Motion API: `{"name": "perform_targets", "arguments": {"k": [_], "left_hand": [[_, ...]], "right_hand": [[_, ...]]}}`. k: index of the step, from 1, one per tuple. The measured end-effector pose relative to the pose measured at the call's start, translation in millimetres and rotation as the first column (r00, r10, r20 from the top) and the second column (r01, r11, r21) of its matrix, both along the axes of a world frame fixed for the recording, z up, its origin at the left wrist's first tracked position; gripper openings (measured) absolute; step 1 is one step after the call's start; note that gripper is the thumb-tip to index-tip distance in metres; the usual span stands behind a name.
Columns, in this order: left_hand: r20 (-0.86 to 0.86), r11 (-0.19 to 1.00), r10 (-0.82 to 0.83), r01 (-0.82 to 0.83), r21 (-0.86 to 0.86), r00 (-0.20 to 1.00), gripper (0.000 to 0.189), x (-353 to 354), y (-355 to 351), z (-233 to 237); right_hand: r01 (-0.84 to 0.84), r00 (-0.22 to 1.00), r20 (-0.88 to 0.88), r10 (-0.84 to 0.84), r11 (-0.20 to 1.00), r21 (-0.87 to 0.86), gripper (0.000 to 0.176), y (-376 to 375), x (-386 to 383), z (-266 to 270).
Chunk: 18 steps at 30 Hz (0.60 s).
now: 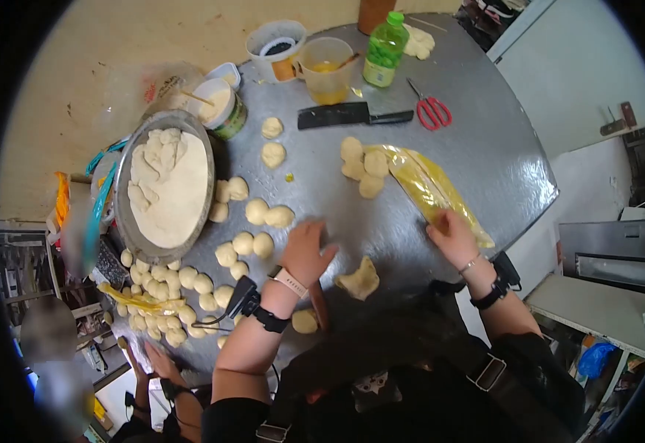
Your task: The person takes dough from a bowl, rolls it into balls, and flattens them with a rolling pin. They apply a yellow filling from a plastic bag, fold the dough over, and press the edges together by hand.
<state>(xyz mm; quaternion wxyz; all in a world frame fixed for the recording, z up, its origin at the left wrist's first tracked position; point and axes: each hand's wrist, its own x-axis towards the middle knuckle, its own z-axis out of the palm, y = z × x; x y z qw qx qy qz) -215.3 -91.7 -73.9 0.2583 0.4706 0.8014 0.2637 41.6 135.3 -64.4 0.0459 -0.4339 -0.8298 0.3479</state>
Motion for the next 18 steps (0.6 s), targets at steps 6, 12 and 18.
{"name": "perform_targets", "arguments": {"k": [6,12,18], "left_hand": [[-0.102,0.991,-0.004,-0.009,-0.135,0.995,0.038,92,-11,-4],[-0.081,0.93,0.242,-0.255,-0.265,0.967,0.046,124,14,-7],[-0.378,0.901,-0.077,-0.098,-0.423,0.922,0.041,141,15,2]], "right_hand": [[-0.118,0.989,0.137,0.063,0.89,0.441,0.095,31,-15,-10],[-0.221,0.949,0.275,0.152,0.945,0.24,0.091,62,-39,-6],[-0.225,0.958,0.218,0.184,0.957,0.183,0.08,107,4,0]]}}
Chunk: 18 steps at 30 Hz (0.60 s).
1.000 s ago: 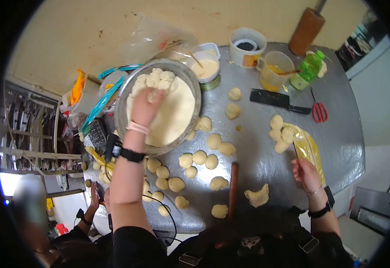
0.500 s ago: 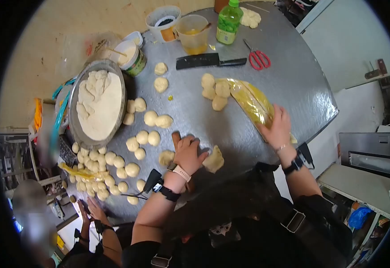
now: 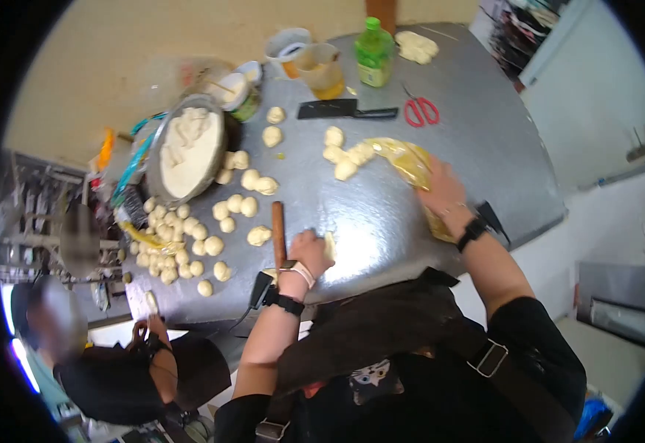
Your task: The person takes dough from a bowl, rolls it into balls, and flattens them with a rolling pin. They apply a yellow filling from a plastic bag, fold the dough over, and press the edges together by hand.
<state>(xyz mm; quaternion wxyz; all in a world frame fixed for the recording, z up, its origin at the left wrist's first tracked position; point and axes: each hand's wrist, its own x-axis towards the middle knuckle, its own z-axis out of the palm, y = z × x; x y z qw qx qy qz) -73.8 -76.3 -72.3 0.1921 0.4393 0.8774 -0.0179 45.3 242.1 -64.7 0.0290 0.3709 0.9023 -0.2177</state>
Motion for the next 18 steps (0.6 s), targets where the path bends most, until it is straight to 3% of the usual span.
{"name": "perform_targets", "arguments": {"k": [1,2,4,6,9,11,12,13,14,15,16,18], "left_hand": [[0.155,1.0,-0.014,0.013,0.005,0.988,0.035,-6,-3,-17],[0.272,0.992,-0.004,-0.031,0.126,0.962,0.029,-8,-14,-25],[0.307,0.989,0.128,-0.146,0.037,0.943,0.023,-3,-14,8],[0.407,0.986,0.159,-0.165,-0.019,0.899,0.032,-3,-20,41],[0.534,0.945,0.016,-0.187,0.267,0.845,0.049,-45,-57,64],[0.347,0.897,0.412,-0.442,0.011,0.843,0.065,-105,-68,130],[0.221,0.843,0.427,-0.475,0.254,0.877,0.058,-147,-94,130],[0.343,0.755,0.457,-0.561,0.338,0.821,0.052,-186,-103,157],[0.211,0.633,0.683,-0.711,0.308,0.699,0.04,-210,-97,187],[-0.072,0.581,0.724,-0.549,0.601,0.687,0.036,-257,-115,165],[-0.322,0.537,0.768,-0.282,0.795,0.554,0.033,-303,-136,125],[-0.487,0.703,0.711,-0.499,0.506,0.508,0.031,-357,-150,60]], "right_hand": [[-0.015,1.0,-0.006,0.015,1.0,-0.003,0.08,8,8,1],[-0.047,0.996,-0.078,0.049,0.998,0.033,0.082,18,19,-8],[-0.083,0.982,-0.166,0.094,0.994,0.071,0.088,34,35,-22],[-0.083,0.98,-0.176,0.097,0.993,0.085,0.091,41,45,-22],[-0.068,0.974,-0.204,0.097,0.987,0.146,0.089,41,59,-28],[-0.055,0.957,-0.274,0.092,0.989,0.139,0.085,36,64,-26],[-0.056,0.942,-0.325,0.089,0.993,0.108,0.082,34,66,-21],[-0.055,0.923,-0.376,0.08,0.996,0.076,0.079,32,66,-17],[-0.018,0.917,-0.398,0.033,0.999,0.04,0.074,28,65,-15],[0.019,0.909,-0.415,-0.018,1.0,-0.001,0.069,22,66,-15],[0.055,0.901,-0.428,-0.069,0.997,-0.046,0.065,15,67,-15],[0.045,0.917,-0.394,-0.057,0.998,-0.042,0.055,5,72,-20]]}}
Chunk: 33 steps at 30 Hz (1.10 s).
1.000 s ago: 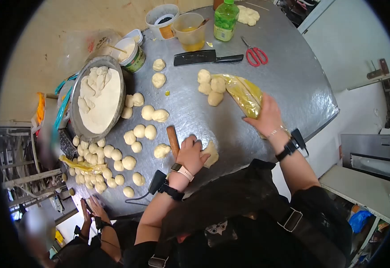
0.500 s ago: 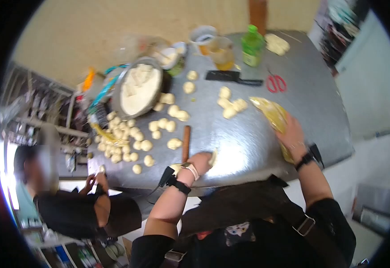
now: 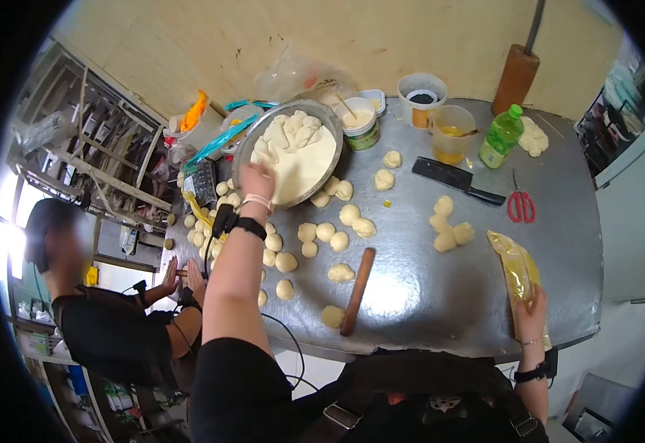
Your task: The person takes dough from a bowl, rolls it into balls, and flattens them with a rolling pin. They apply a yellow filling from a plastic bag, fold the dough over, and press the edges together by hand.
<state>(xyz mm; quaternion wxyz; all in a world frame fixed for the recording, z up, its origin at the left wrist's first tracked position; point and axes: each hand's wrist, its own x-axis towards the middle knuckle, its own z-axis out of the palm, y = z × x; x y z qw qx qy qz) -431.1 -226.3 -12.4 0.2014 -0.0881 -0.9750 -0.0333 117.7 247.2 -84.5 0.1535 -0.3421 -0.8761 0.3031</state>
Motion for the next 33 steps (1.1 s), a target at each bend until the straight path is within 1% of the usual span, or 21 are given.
{"name": "perform_targets", "arguments": {"k": [1,2,4,7,10,11,12,14,17,19,22,23,25,26,27,28,29,30,31,32,33], "left_hand": [[0.616,0.989,-0.126,0.146,0.018,0.778,0.039,-46,-20,-61],[0.764,0.977,-0.2,0.07,0.2,0.613,0.05,-5,12,-7],[0.649,0.818,-0.14,-0.281,0.501,0.748,0.053,-70,-12,-47],[0.923,0.948,0.063,-0.311,0.063,0.38,0.038,-75,-1,-55],[0.839,0.466,-0.53,-0.785,0.408,0.122,0.043,-90,-12,-76],[0.842,0.479,-0.53,-0.784,0.394,0.099,0.043,-101,-11,-62],[0.886,0.719,-0.335,-0.521,0.461,0.322,0.041,-92,5,-12],[0.893,0.843,-0.383,-0.305,0.442,0.234,0.038,-92,7,-23],[0.879,0.698,-0.365,-0.535,0.476,0.306,0.043,-95,13,-28],[0.934,0.779,-0.302,-0.515,0.357,0.19,0.046,-106,6,-87],[0.938,0.951,-0.242,-0.128,0.28,0.249,0.05,-70,50,-53],[0.877,0.85,-0.439,-0.227,0.475,0.194,0.049,-73,50,-54],[0.849,0.765,-0.455,-0.37,0.527,0.269,0.048,-109,55,-53],[0.68,0.579,-0.687,-0.373,0.725,0.256,0.056,-119,58,-32],[0.689,0.55,-0.625,-0.419,0.722,0.367,0.072,-130,63,-15],[0.579,0.692,-0.451,-0.144,0.707,0.679,0.084,-134,71,-4],[0.363,0.871,-0.176,-0.027,0.49,0.915,0.097,-134,82,13],[0.311,0.872,-0.173,-0.002,0.49,0.935,0.08,-129,88,27],[0.201,0.81,-0.301,0.139,0.569,0.932,0.067,-117,98,24],[0.077,0.726,-0.405,0.269,0.633,0.911,0.055,-99,107,20],[0.241,0.657,-0.552,0.238,0.715,0.798,0.043,-59,121,28]], "right_hand": [[-0.002,1.0,0.02,0.002,1.0,0.007,0.051,-3,4,2],[0.022,0.999,0.043,-0.021,1.0,-0.015,0.047,-7,7,7],[0.066,0.994,0.087,-0.06,0.996,-0.066,0.041,-16,14,19],[0.102,0.994,0.054,-0.095,0.987,-0.128,0.035,-18,22,16],[0.231,0.969,0.147,-0.201,0.945,-0.231,0.033,-31,0,45],[0.211,0.974,0.132,-0.185,0.95,-0.232,0.031,-32,-6,51],[0.202,0.976,0.123,-0.178,0.951,-0.232,0.03,-30,-10,53],[0.194,0.979,0.109,-0.172,0.951,-0.24,0.03,-29,-13,53],[0.123,0.992,0.011,-0.124,0.956,-0.267,0.03,-25,-22,37],[0.087,0.996,0.018,-0.085,0.969,-0.231,0.03,-27,-33,34],[0.032,0.999,0.016,-0.029,0.983,-0.179,0.029,-40,-56,48],[0.016,1.0,0.014,-0.014,0.987,-0.161,0.029,-41,-62,53],[0.008,0.999,0.035,-0.003,0.99,-0.142,0.029,-34,-63,55],[0.018,0.998,0.058,-0.01,0.99,-0.139,0.029,-36,-57,57],[0.002,0.997,0.077,0.007,0.994,-0.112,0.03,-36,-54,56],[-0.001,0.995,0.103,0.01,0.996,-0.085,0.033,-34,-57,55],[0.04,0.995,0.091,-0.028,0.991,-0.131,0.035,-37,-64,59],[0.087,0.994,0.085,-0.073,0.982,-0.17,0.038,-41,-74,63],[0.044,0.989,0.142,-0.035,0.997,-0.061,0.043,-37,-79,61],[0.098,0.99,0.114,-0.082,0.985,-0.143,0.043,-37,-92,61],[0.051,0.993,0.112,-0.04,0.993,-0.102,0.044,-30,-100,55]]}}
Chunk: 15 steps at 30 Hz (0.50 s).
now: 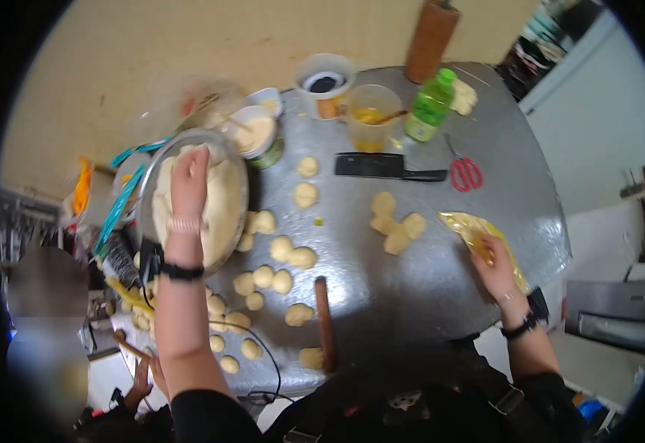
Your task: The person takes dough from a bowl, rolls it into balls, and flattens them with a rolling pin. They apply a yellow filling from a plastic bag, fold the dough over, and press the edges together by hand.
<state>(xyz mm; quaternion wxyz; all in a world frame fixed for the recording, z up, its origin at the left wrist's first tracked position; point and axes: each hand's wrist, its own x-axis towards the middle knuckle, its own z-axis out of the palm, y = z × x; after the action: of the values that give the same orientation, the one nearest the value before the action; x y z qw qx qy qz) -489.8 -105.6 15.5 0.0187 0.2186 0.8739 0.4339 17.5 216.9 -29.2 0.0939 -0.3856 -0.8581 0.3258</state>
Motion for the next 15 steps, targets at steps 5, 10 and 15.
{"name": "perform_targets", "arguments": {"k": [5,10,15], "left_hand": [[-0.128,0.769,-0.471,0.336,-0.544,0.873,0.05,197,46,-24],[0.141,0.672,-0.151,0.207,-0.711,0.978,0.068,203,49,-78],[0.053,0.832,-0.32,0.308,-0.461,0.946,0.06,224,82,-87]], "right_hand": [[-0.196,0.974,-0.081,0.21,0.969,0.153,0.042,32,-75,-10],[-0.447,0.878,-0.128,0.46,0.886,0.123,0.037,47,-159,-51],[-0.478,0.837,0.282,0.47,0.877,-0.044,0.029,26,-166,-74]]}}
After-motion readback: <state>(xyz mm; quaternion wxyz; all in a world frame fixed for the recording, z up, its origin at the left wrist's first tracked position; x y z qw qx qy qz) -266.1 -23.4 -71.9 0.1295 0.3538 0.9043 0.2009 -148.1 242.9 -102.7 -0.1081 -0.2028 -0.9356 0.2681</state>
